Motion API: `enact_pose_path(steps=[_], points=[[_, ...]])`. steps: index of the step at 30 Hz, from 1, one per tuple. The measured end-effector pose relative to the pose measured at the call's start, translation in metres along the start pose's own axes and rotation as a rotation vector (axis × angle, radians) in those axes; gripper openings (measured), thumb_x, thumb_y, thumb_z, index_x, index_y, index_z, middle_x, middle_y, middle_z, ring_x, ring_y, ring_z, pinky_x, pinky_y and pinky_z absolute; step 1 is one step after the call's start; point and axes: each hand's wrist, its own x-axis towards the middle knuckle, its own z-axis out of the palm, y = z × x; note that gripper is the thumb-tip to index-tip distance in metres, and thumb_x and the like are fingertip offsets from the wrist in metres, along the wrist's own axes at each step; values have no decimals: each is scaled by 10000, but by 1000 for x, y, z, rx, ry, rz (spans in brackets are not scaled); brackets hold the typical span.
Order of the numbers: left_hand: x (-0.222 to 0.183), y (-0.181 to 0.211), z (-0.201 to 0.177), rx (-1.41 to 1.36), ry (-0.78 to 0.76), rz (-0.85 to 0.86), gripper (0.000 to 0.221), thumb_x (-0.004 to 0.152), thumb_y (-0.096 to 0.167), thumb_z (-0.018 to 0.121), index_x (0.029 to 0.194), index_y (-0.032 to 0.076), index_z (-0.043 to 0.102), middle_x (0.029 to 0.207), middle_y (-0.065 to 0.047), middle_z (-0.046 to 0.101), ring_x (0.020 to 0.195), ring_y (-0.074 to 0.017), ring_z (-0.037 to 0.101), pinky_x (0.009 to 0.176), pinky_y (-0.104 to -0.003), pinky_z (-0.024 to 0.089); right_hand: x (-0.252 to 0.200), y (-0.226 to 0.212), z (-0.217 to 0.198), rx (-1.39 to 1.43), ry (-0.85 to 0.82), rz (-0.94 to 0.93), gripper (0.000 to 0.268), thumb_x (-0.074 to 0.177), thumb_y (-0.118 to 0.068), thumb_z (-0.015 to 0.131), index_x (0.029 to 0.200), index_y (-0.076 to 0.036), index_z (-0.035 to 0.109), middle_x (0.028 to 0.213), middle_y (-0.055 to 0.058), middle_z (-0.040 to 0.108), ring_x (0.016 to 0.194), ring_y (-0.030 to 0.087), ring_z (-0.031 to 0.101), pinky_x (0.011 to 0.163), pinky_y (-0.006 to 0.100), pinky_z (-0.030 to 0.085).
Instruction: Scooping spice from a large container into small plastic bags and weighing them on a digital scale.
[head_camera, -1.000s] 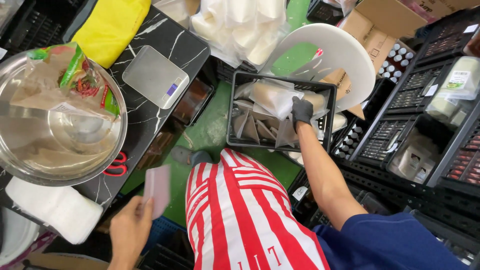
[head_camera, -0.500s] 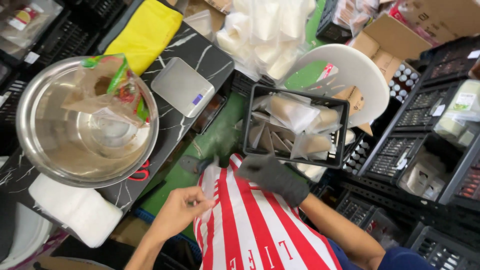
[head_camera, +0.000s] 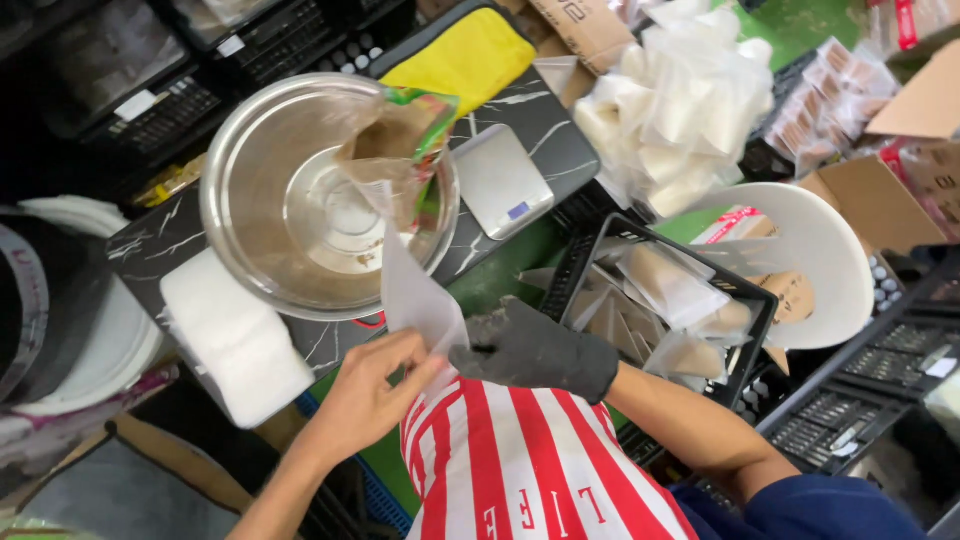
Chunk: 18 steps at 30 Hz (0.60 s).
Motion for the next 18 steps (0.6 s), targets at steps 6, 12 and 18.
enact_pose_path(steps=[6, 12, 18], points=[[10, -64, 4, 667, 713, 314, 290, 938, -50, 626, 722, 93, 495, 702, -40, 441, 648, -259, 545, 612, -337, 492, 84, 4, 27, -426, 353, -73, 299, 907, -151, 717, 646, -152, 571, 623, 65, 641, 612, 340, 670, 593, 401, 568], [27, -72, -24, 608, 711, 298, 228, 980, -52, 634, 790, 43, 550, 738, -71, 466, 711, -297, 569, 661, -357, 498, 151, 53, 24, -861, 670, -234, 130, 740, -221, 800, 737, -168, 681, 928, 18, 758, 955, 273, 732, 848, 430, 570], [51, -69, -59, 132, 917, -268, 378, 788, -89, 641, 922, 169, 400, 543, 79, 272, 523, -184, 428, 658, -347, 430, 179, 7, 53, 525, 559, 781, 440, 932, -312, 709, 556, -83, 733, 402, 87, 583, 305, 183, 557, 358, 273, 428]])
